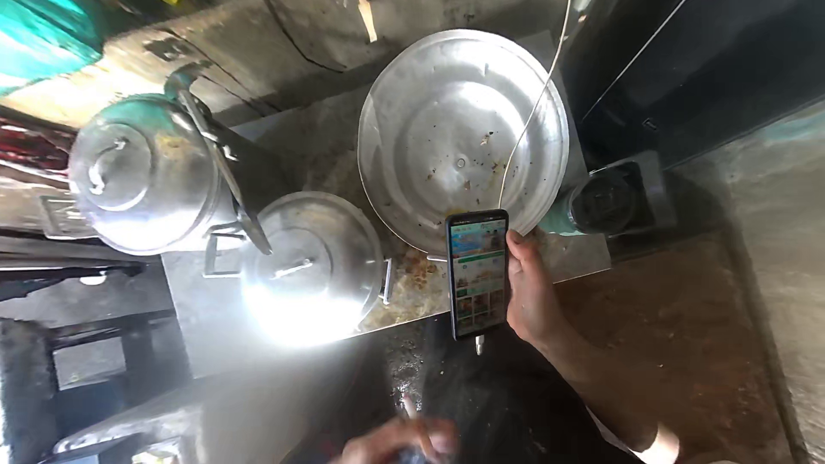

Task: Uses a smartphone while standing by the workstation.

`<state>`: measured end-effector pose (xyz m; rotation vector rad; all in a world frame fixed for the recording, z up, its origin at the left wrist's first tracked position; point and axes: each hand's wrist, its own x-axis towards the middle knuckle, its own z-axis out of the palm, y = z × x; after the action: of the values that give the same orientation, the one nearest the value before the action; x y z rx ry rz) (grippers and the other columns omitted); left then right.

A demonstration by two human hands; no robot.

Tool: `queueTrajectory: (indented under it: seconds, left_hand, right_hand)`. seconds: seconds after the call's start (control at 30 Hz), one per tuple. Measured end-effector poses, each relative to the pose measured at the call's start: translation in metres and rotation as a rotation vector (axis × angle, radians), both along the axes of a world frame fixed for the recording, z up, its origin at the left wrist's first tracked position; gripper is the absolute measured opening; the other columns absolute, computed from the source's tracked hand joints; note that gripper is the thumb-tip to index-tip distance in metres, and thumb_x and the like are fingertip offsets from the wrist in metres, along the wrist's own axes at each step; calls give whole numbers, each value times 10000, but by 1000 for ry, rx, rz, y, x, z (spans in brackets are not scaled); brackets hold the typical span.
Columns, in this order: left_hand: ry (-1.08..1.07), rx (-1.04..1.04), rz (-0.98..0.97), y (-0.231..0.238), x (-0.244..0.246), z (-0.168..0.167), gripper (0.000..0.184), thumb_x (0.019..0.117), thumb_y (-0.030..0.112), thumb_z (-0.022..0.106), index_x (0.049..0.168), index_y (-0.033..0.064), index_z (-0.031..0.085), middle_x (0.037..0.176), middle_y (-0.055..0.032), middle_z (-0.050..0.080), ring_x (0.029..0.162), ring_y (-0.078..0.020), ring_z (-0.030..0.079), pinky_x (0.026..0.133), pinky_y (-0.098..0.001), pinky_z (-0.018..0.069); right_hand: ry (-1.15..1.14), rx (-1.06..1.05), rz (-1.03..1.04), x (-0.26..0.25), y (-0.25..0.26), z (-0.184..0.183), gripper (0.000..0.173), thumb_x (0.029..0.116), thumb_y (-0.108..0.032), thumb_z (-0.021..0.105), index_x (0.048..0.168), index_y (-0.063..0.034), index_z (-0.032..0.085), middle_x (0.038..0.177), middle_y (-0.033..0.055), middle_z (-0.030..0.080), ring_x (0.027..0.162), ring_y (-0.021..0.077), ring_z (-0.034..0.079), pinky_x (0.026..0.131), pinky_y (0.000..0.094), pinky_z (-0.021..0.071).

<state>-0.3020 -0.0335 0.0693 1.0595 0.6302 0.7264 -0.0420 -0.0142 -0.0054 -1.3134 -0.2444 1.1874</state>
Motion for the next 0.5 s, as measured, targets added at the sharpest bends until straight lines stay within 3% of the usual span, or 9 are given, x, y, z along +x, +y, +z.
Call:
queueTrajectory:
  seconds: [0.1,0.23,0.37,0.5]
  left_hand:
    - [332,-90,84,7,-35,-69,548,1087,462,367,1238,34,674,1055,-164,740,914,-272,739,731,-388,635]
    - [713,-325,219,0,-74,-173,457,1097,290,338,1225,-25,643,1042,-192,742,879,-306,752,678,-431,642]
    - [881,-548,403,-25,-108,-263,408,1109,289,394,1270,-12,618,1049,-190,742,864,-306,754,694,-465,636]
    - [968,-706,491,-49,-133,-309,377,1094,269,467,1312,-16,582,1093,-206,708,871,-271,721,716,-434,601]
  right_hand:
    - [0,7,27,-2,-2,-2,555,1054,-583,348,1371,-205,603,1324,32,649,1242,172,606,1025,436,531]
    - [-26,35,55,-6,-1,1,556,1042,-575,384,1366,-184,611,1332,40,642,1252,168,596,1047,427,515]
    - [-64,70,113,-11,0,4,567,1046,-575,354,1363,-183,615,1324,32,647,1241,158,602,1048,417,513]
    - [-73,100,156,-18,5,10,549,1054,-549,362,1403,-193,590,1322,27,651,1243,147,602,1060,410,506]
